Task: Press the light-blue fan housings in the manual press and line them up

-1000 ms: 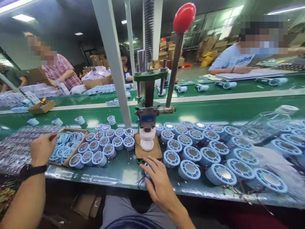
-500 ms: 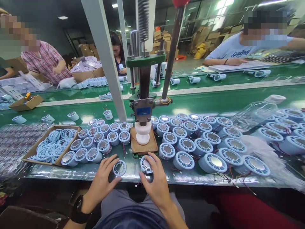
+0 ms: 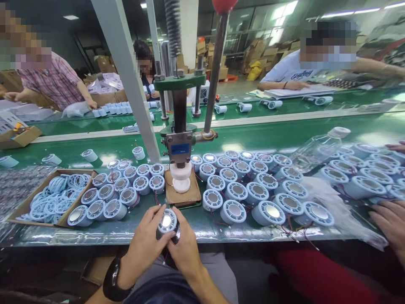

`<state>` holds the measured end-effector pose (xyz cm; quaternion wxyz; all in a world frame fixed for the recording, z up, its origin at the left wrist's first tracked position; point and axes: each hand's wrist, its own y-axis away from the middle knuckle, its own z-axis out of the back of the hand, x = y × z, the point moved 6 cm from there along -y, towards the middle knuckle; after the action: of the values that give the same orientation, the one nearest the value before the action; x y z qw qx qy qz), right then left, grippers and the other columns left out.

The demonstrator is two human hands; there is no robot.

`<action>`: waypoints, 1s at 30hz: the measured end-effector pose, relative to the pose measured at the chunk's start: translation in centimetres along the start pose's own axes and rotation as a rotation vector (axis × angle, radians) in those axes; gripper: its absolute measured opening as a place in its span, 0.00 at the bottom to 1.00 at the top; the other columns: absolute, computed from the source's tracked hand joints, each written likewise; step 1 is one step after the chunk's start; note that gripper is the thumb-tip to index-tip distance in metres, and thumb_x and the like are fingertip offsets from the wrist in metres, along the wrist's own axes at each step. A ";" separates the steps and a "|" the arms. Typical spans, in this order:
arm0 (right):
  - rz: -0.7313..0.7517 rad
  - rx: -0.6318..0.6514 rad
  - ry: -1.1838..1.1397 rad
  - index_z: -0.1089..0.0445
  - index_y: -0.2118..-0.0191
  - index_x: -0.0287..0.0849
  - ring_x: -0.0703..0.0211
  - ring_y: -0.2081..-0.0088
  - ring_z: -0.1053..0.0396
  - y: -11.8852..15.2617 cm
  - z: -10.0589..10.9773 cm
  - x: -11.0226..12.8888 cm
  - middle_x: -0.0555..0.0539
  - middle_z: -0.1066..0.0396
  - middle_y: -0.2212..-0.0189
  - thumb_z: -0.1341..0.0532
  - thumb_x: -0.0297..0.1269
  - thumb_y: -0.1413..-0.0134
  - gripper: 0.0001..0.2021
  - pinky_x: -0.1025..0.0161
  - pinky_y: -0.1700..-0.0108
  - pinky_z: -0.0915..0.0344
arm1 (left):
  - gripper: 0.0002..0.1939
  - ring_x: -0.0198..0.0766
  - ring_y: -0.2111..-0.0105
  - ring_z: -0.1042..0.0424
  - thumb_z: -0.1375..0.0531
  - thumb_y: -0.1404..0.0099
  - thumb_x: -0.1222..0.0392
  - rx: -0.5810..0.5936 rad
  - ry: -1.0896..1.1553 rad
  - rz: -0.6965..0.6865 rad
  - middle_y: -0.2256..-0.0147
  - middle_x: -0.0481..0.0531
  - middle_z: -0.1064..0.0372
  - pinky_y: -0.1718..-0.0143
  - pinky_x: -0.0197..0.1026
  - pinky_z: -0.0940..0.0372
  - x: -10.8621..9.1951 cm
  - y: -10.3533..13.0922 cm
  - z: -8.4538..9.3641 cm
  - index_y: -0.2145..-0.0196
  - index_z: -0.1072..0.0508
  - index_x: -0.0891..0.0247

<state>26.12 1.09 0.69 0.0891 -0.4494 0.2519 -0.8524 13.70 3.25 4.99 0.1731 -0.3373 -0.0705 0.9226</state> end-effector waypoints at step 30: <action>0.073 0.232 0.049 0.42 0.34 0.41 0.51 0.42 0.32 -0.5 0.5 0.2 0.40 0.34 0.43 0.46 0.24 0.47 0.32 0.53 0.42 0.30 | 0.29 0.50 0.41 0.36 0.42 0.35 0.60 0.209 0.285 0.027 0.40 0.62 0.36 0.39 0.54 0.40 2.5 0.3 -2.1 0.37 0.41 0.63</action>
<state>26.45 1.28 1.37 0.1650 -0.4055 0.1700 -0.8829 13.19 3.90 1.77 0.2029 -0.4458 0.0557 0.8700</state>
